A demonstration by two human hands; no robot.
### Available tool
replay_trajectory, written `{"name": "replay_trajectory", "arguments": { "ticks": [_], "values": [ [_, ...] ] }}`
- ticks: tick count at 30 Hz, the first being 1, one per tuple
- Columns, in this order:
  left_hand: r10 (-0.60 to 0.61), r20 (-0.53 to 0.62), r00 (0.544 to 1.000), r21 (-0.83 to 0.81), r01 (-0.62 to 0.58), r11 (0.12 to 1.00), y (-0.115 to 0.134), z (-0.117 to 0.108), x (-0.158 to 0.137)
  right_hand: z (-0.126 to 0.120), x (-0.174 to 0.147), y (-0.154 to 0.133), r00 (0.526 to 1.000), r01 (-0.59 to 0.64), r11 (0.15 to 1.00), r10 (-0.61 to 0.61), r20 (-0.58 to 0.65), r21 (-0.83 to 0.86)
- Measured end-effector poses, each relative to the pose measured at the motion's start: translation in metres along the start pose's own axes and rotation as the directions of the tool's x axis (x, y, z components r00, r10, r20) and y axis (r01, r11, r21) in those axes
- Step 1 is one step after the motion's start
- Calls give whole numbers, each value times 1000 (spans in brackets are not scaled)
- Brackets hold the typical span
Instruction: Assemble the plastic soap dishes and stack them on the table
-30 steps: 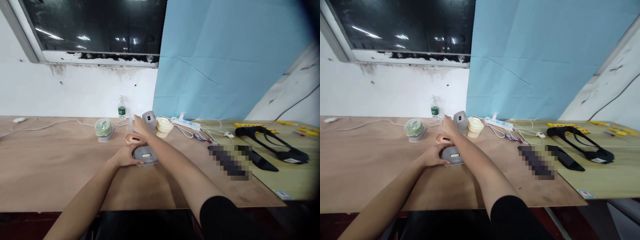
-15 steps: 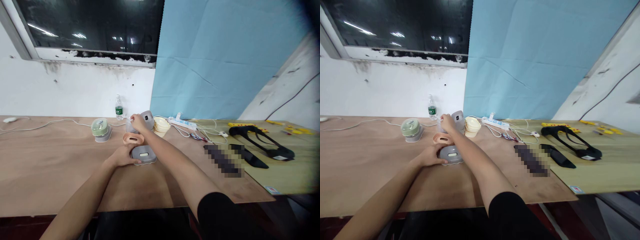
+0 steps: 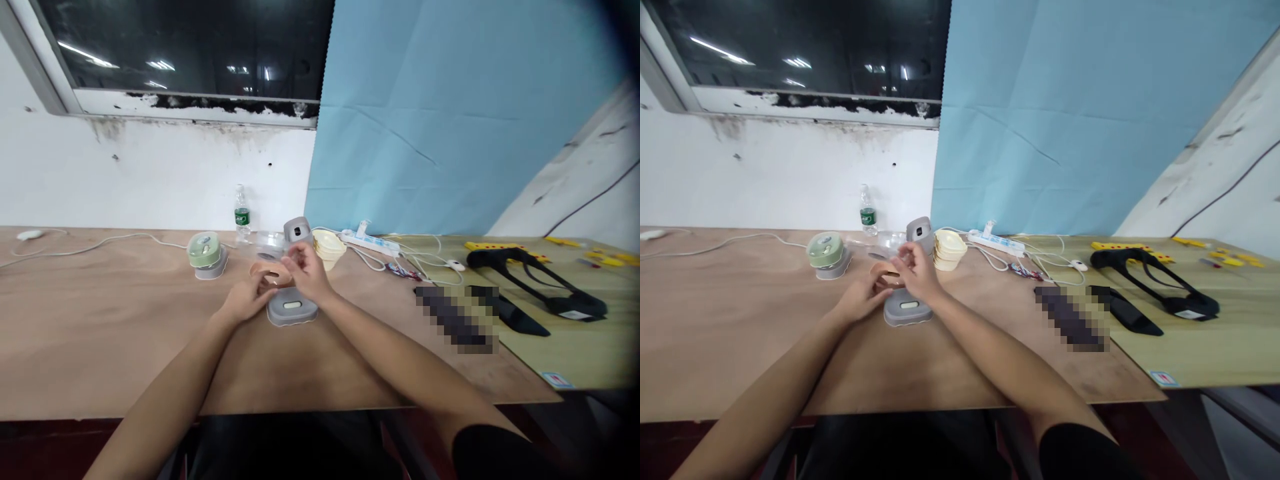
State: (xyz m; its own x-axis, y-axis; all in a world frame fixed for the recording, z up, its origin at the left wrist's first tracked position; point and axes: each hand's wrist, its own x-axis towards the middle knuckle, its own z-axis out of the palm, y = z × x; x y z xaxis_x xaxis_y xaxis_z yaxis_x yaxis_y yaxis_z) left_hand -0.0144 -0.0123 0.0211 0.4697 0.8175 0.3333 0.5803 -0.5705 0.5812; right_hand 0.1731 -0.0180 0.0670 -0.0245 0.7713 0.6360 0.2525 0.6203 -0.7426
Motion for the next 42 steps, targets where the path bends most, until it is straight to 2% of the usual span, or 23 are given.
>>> {"name": "replay_trajectory", "arguments": {
  "ticks": [2,4,7,9,15,18,24,31,36,42],
  "values": [
    [-21,-115,993,-30,18,999,-2,0,0,-16,-22,10,991,-128,987,130,-13,97],
    [11,-171,985,-68,-23,997,-3,1,0,-30,-38,24,971,-233,962,238,-16,144],
    [126,-109,986,-122,-139,983,-1,4,-1,-43,-51,44,935,-349,922,355,-1,169],
    [158,-54,986,-132,-164,978,2,6,-2,-48,-54,53,919,-390,909,393,9,149],
    [111,25,994,-116,-107,987,6,4,-5,-51,-54,61,922,-386,922,386,2,-41],
    [99,50,994,-106,-94,990,7,0,-5,-51,-55,65,915,-394,911,401,39,-121],
    [38,135,990,-45,-33,998,10,-3,-4,-51,-55,74,919,-332,916,368,140,-225],
    [-84,297,951,-58,105,993,1,5,-1,-53,-54,75,896,-336,899,397,199,-281],
    [-65,288,955,-95,96,991,-2,5,-1,-58,-54,73,892,-285,918,360,275,-276],
    [-63,289,955,-119,101,988,-1,4,-1,-62,-53,73,884,-269,920,353,307,-284]
  ]
}}
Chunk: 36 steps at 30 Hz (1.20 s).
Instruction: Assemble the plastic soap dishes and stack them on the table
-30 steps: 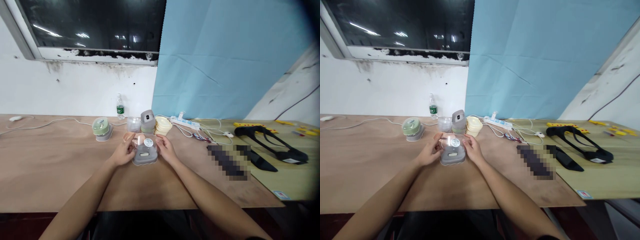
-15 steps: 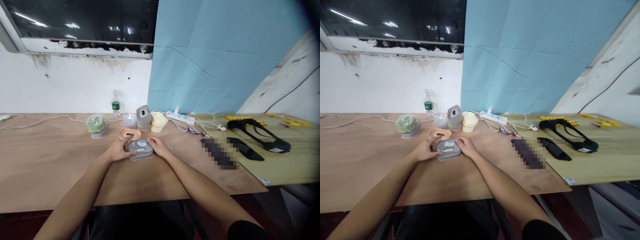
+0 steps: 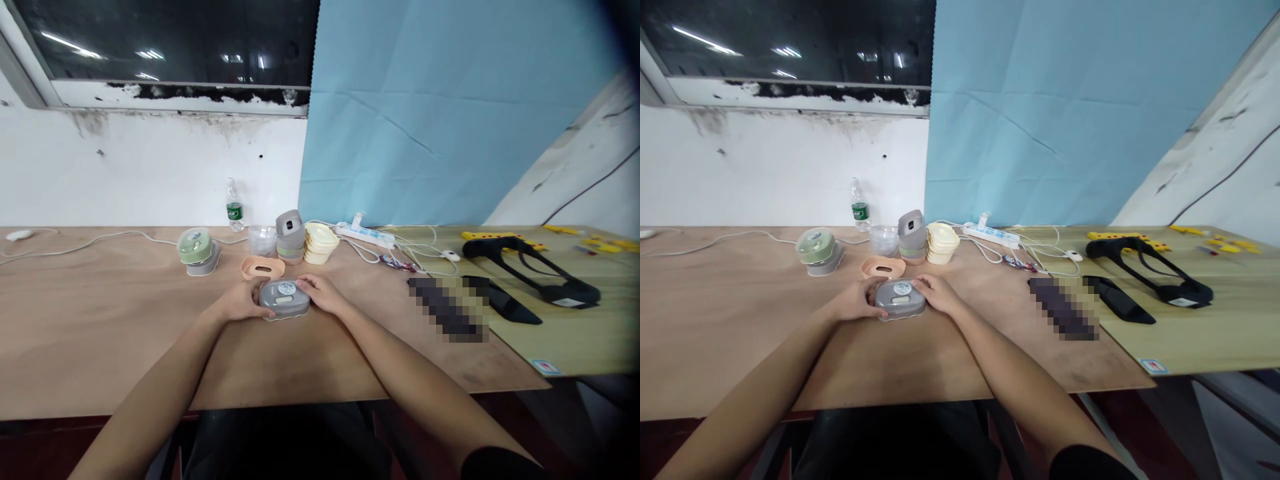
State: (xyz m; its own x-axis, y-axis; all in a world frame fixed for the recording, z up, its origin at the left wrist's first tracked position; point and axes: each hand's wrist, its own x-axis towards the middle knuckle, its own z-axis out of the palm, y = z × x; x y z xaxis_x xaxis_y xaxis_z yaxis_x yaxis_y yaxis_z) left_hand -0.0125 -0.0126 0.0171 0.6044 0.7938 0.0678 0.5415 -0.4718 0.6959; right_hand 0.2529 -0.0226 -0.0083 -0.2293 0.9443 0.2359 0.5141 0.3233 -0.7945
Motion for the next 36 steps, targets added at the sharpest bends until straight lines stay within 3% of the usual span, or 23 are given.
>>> {"name": "replay_trajectory", "arguments": {
  "ticks": [7,15,20,29,36],
  "values": [
    [-39,33,999,-5,39,999,2,-2,0,1,-1,1,1000,-11,999,11,-5,-32],
    [62,-1,998,187,-61,981,-1,-5,-1,1,-2,-6,1000,2,1000,-2,11,-21],
    [30,4,1000,227,-30,974,0,0,-2,0,-2,-7,1000,-2,999,3,17,-35],
    [36,-40,999,232,-25,973,4,-1,-3,0,-4,-10,1000,15,999,-14,28,-41],
    [113,-72,991,121,-104,987,7,-3,-4,-2,-4,-9,1000,6,999,-5,20,-34]
  ]
}}
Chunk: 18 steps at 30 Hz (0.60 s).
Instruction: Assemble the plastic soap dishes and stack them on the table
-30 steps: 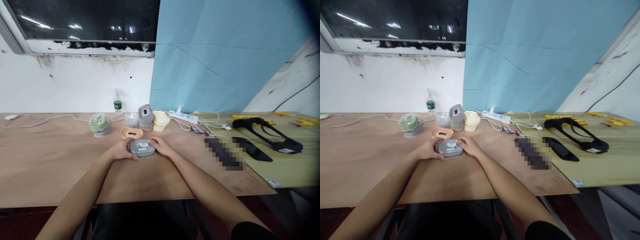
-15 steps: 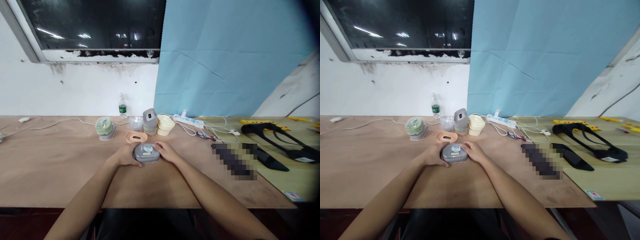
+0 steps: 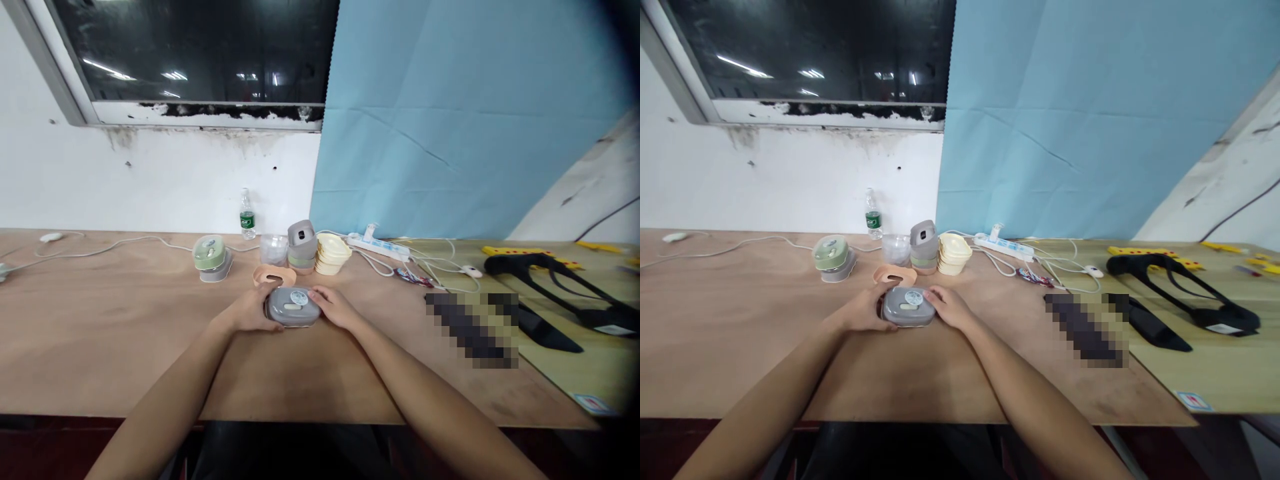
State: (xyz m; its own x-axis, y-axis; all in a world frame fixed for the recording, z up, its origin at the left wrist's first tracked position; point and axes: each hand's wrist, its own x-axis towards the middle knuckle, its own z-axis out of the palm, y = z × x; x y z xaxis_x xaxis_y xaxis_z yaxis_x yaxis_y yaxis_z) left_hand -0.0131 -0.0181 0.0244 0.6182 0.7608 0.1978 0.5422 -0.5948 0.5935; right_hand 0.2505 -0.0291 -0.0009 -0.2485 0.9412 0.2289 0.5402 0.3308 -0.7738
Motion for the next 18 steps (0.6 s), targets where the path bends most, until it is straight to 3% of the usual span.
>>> {"name": "replay_trajectory", "arguments": {
  "ticks": [9,11,13,16,18],
  "values": [
    [120,-39,992,-68,-122,990,3,-2,-1,2,1,2,1000,25,1000,-25,-6,1],
    [135,-56,989,-67,-138,988,4,-6,-2,2,2,3,1000,-28,997,29,-8,70],
    [128,-91,988,-61,-134,989,4,-13,-4,2,5,5,985,-166,963,172,-10,210],
    [65,-239,969,-52,-80,995,-3,-28,-7,-1,9,7,934,-321,854,356,-10,408],
    [39,-457,889,-36,-62,997,-14,-38,-9,-2,10,9,924,-331,827,381,-21,455]
  ]
}}
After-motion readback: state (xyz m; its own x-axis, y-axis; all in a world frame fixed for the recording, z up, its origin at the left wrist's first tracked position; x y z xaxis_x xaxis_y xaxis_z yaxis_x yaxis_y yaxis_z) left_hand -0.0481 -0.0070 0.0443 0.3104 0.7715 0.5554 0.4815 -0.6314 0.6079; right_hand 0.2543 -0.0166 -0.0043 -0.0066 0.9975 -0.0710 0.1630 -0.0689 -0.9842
